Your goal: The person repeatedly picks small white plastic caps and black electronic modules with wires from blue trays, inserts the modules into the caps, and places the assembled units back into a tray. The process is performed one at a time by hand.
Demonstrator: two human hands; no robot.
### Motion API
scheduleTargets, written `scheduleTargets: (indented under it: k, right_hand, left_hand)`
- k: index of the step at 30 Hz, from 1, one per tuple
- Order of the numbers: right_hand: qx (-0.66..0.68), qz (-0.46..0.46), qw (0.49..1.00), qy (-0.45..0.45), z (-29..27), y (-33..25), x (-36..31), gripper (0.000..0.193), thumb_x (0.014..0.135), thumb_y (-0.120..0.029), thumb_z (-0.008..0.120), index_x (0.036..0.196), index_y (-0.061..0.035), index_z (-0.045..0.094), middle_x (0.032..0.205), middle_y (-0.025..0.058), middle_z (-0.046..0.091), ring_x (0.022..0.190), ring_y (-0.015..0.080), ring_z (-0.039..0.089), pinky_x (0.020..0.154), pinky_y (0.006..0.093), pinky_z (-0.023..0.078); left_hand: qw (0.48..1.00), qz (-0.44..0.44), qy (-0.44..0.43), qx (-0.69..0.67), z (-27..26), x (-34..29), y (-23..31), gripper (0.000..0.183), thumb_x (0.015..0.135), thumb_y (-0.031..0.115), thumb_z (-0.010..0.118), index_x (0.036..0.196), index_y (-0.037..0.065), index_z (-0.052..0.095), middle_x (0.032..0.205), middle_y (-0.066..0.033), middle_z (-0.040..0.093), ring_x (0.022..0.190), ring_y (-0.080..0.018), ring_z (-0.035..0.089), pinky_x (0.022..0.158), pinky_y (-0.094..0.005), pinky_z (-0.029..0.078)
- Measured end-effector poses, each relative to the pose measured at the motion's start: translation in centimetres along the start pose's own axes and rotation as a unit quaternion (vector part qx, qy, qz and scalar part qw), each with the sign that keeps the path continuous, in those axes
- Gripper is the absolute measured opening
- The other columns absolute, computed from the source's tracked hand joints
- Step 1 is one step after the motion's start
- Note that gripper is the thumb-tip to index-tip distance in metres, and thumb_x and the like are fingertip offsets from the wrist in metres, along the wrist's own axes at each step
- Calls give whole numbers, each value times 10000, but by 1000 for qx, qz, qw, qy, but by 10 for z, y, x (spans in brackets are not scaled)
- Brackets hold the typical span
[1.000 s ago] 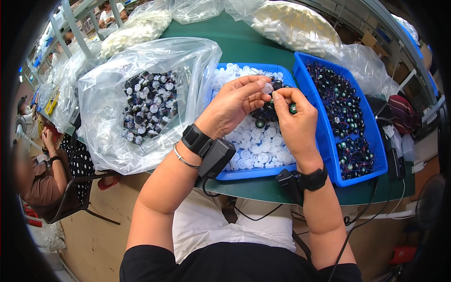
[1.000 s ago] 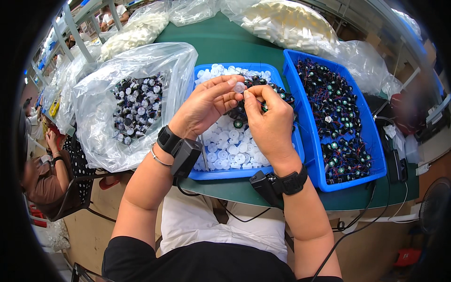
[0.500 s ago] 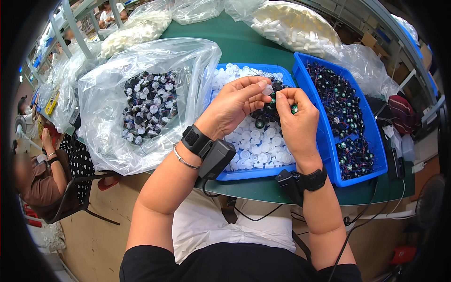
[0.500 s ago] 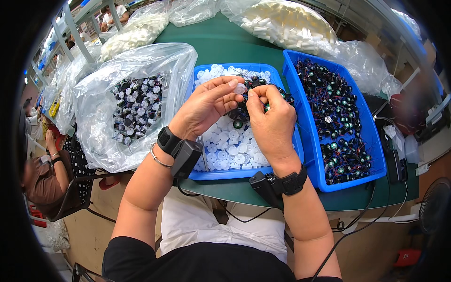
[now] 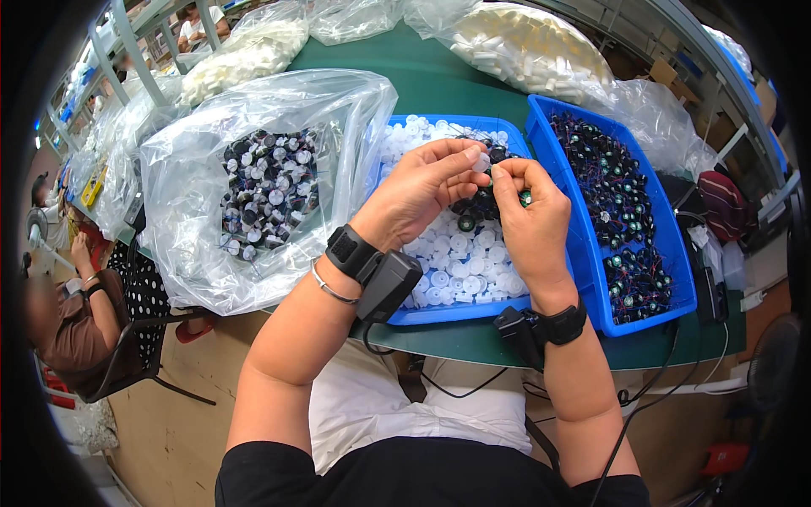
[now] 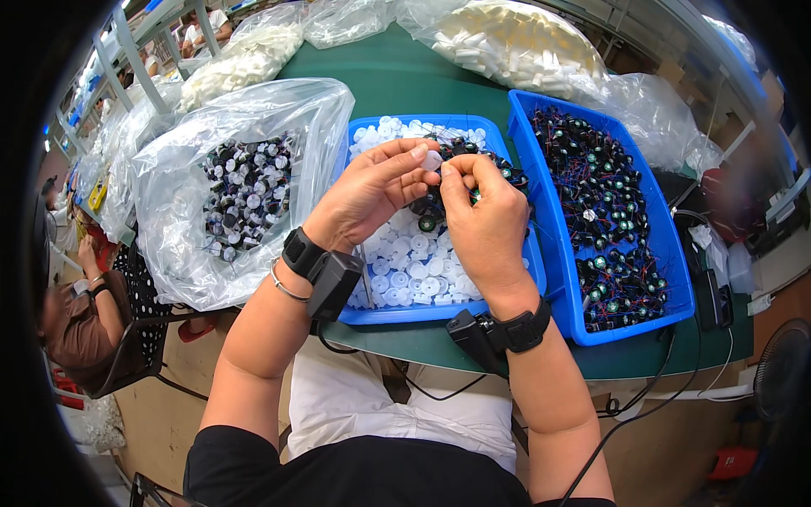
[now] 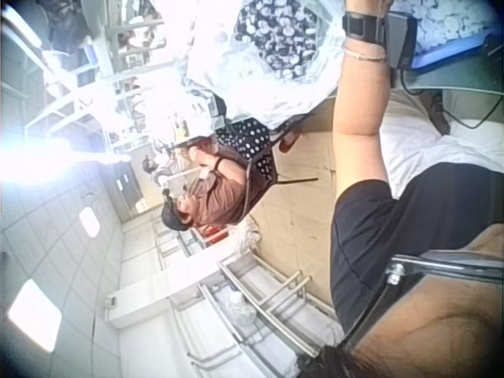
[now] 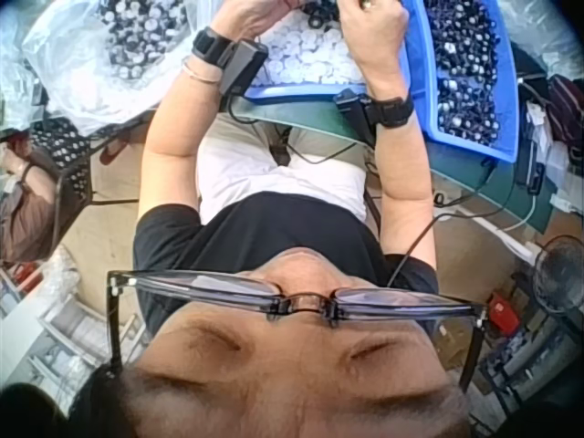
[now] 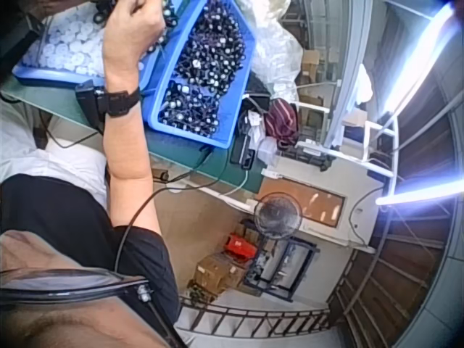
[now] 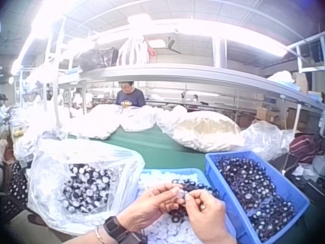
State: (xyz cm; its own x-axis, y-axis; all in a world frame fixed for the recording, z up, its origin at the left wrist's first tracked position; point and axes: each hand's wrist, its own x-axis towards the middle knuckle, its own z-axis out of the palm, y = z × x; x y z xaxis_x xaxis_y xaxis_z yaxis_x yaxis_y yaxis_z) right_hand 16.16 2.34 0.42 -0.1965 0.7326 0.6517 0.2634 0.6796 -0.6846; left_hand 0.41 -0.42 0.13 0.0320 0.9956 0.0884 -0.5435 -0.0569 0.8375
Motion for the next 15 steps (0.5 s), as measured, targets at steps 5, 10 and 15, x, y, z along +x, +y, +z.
scheduleTargets:
  k: [5, 10, 15]
  right_hand:
    - [11, 23, 999, -20, -1, -4, 0, 65, 851, -78, 651, 864, -15, 663, 602, 46, 579, 538, 107, 548, 505, 271, 427]
    - [23, 0, 1000, -18, -2, -8, 1, 54, 852, -51, 643, 868, -3, 661, 600, 43, 577, 543, 89, 532, 504, 264, 423]
    - [35, 0, 999, -15, -1, -6, 0, 56, 853, -48, 643, 870, 1, 661, 602, 37, 575, 545, 84, 525, 505, 260, 423]
  left_hand:
    - [1000, 0, -6, -7, -1, 0, 0, 293, 927, 189, 622, 1145, -3, 580, 952, -54, 643, 860, -114, 639, 744, -223, 525]
    - [1000, -3, -6, -6, -1, 0, 1, 294, 929, 188, 619, 1150, -1, 576, 953, -53, 641, 858, -108, 638, 741, -220, 521]
    - [1000, -1, -1, -7, 0, -1, 0, 293, 930, 186, 618, 1152, 1, 575, 956, -51, 637, 852, -107, 635, 738, -220, 519]
